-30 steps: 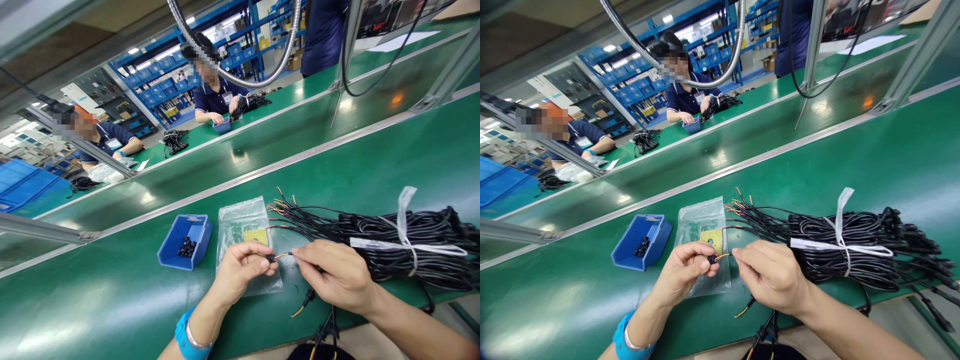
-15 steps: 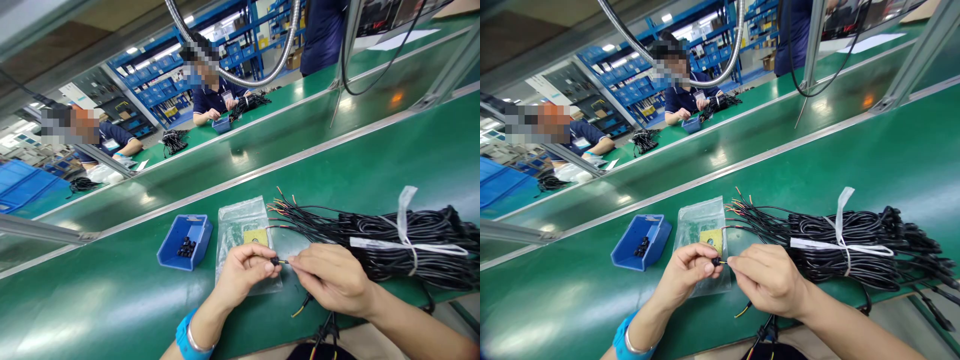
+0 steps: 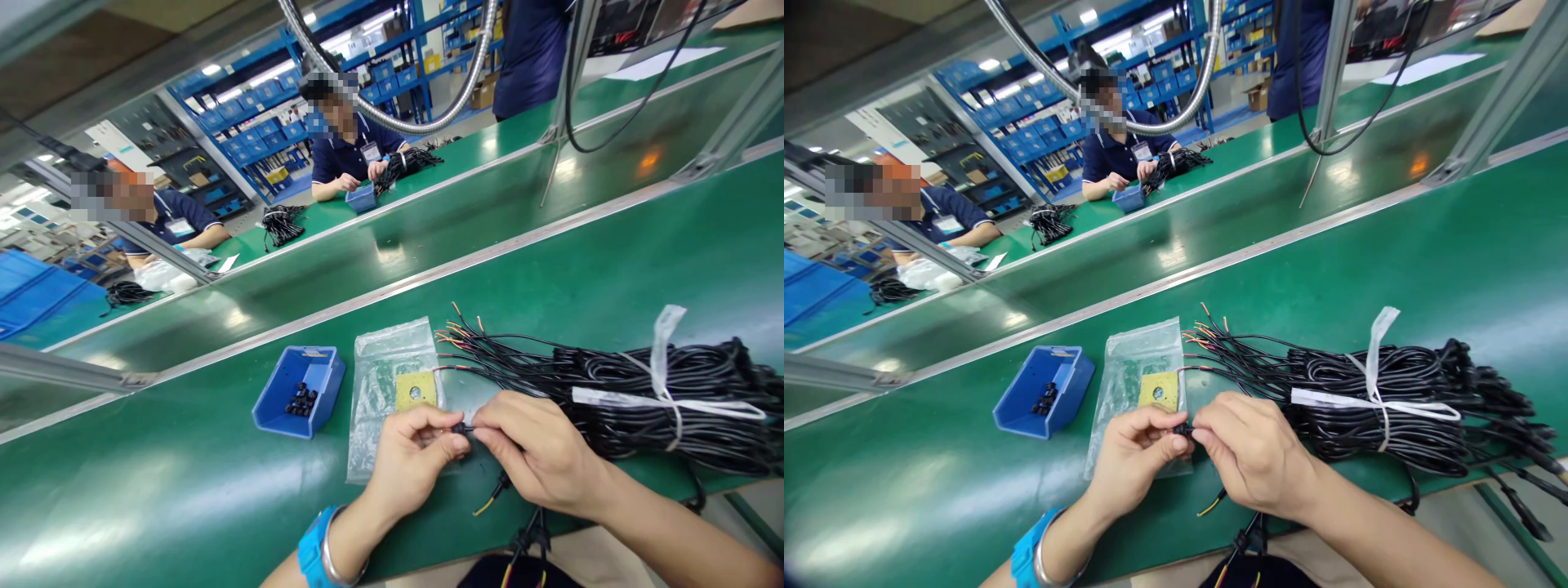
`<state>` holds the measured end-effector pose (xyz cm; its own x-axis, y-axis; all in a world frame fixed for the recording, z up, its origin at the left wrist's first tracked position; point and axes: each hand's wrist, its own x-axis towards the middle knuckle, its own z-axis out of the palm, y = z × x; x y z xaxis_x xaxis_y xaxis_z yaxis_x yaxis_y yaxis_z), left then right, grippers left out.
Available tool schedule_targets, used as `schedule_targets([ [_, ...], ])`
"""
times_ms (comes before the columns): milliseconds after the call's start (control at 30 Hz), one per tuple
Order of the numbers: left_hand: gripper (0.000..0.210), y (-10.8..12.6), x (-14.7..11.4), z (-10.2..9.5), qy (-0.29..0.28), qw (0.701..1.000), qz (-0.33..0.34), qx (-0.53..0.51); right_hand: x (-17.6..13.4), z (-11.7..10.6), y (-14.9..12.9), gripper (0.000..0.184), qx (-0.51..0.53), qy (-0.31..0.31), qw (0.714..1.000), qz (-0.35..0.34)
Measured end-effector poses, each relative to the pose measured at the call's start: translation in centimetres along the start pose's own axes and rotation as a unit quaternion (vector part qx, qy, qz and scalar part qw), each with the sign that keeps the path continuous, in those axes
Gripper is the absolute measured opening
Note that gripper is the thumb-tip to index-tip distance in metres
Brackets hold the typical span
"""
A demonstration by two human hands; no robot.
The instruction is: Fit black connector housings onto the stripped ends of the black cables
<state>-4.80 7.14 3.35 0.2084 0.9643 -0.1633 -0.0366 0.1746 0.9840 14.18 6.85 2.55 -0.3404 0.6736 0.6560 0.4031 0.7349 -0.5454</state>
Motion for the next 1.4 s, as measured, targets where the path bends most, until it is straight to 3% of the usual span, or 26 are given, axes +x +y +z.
schedule_targets([
  [133, 0.010, 0.5, -0.4, 0.0, 0.016, 0.975, 0.156, 0.156, -0.3, 0.1, 0.0, 0.011, 0.000, -0.010, 1.000, 0.003],
  [233, 0.013, 0.8, -0.6, -0.1, 0.005, 0.961, 0.193, 0.196, -0.6, 0.2, -0.1, 0.012, 0.010, -0.016, 1.000, 0.005],
  [433, 0.015, 0.7, -0.3, 0.0, -0.024, 0.963, 0.182, 0.196, -0.7, 0.2, -0.3, 0.014, 0.019, -0.017, 1.000, 0.012],
  [633, 0.022, 0.2, -0.5, 0.6, -0.010, 0.961, 0.199, 0.190, -0.6, 0.0, -0.2, 0.016, 0.027, -0.020, 0.999, 0.028],
  [833, 0.013, 0.4, -0.7, 0.7, -0.015, 0.954, 0.200, 0.221, -0.4, -0.2, -0.2, 0.023, 0.059, -0.053, 0.995, 0.053],
  [967, 0.004, 0.4, -0.4, 0.5, 0.011, 0.968, 0.137, 0.210, -0.4, -0.1, 0.2, 0.015, 0.053, -0.041, 0.995, 0.068],
  [1100, 0.009, 0.1, -0.3, 0.6, 0.025, 0.985, 0.069, 0.154, -0.3, -0.1, 0.4, 0.014, 0.026, -0.041, 0.996, 0.068],
  [1400, 0.006, 0.6, -0.7, 0.9, -0.004, 0.929, 0.266, 0.257, -0.5, 0.0, -0.1, 0.017, 0.016, -0.051, 0.998, 0.029],
])
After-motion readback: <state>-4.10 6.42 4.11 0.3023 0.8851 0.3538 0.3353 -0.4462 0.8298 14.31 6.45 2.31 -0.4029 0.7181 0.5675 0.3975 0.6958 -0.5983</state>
